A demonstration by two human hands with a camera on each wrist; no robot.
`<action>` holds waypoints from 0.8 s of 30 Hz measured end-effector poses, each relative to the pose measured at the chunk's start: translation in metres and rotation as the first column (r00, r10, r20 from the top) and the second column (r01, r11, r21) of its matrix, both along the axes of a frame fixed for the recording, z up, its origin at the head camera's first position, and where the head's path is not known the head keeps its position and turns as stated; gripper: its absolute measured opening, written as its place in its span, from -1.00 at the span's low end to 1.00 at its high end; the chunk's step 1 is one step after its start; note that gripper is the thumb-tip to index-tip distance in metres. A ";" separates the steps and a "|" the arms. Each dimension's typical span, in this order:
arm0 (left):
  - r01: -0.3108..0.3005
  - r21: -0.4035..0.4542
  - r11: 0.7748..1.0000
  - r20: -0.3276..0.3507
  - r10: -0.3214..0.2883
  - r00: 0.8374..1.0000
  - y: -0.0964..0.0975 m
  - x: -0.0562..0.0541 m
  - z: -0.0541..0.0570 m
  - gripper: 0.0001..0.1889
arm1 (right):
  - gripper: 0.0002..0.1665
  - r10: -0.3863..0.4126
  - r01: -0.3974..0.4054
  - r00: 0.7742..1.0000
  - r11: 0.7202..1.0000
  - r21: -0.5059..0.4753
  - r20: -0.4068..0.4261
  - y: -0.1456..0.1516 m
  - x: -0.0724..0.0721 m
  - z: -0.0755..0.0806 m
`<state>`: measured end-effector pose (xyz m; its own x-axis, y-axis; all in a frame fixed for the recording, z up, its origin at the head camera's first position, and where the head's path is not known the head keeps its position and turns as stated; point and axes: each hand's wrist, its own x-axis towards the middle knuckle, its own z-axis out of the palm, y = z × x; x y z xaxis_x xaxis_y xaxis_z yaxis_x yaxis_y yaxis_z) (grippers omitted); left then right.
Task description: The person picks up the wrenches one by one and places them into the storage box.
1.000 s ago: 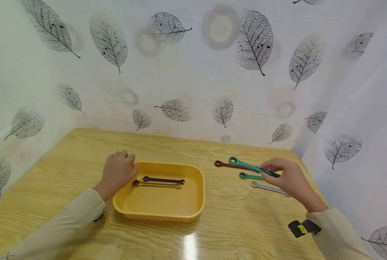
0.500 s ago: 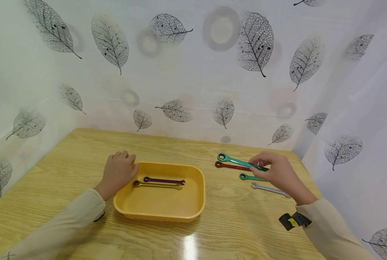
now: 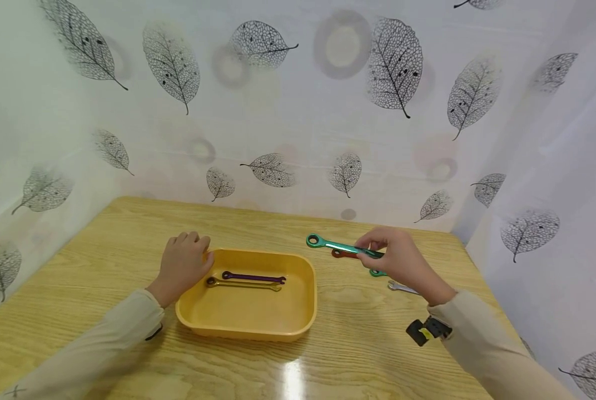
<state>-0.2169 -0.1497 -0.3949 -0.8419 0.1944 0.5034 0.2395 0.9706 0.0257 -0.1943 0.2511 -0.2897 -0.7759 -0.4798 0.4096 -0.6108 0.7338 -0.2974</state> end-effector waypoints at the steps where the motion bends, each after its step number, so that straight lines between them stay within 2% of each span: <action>1: 0.000 -0.001 1.000 -0.002 0.000 1.000 0.000 0.000 0.000 -0.84 | -0.80 0.002 -0.002 1.000 1.000 -0.003 0.010 -0.003 0.000 0.000; 13: 0.002 0.000 1.000 -0.029 -0.002 1.000 -0.001 -0.001 -0.002 -0.84 | -0.84 0.028 -0.014 0.987 0.996 -0.087 0.156 -0.037 -0.001 -0.002; 24: 0.001 -0.004 1.000 -0.019 -0.001 1.000 -0.001 -0.002 -0.002 -0.83 | -0.86 0.056 -0.029 0.975 0.992 -0.124 0.213 -0.063 0.000 -0.007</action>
<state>-0.2188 -0.1504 -0.3970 -0.8322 0.1972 0.5181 0.2406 0.9705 0.0171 -0.1945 0.1883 -0.2962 -0.8322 -0.4721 0.2908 -0.5523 0.6597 -0.5096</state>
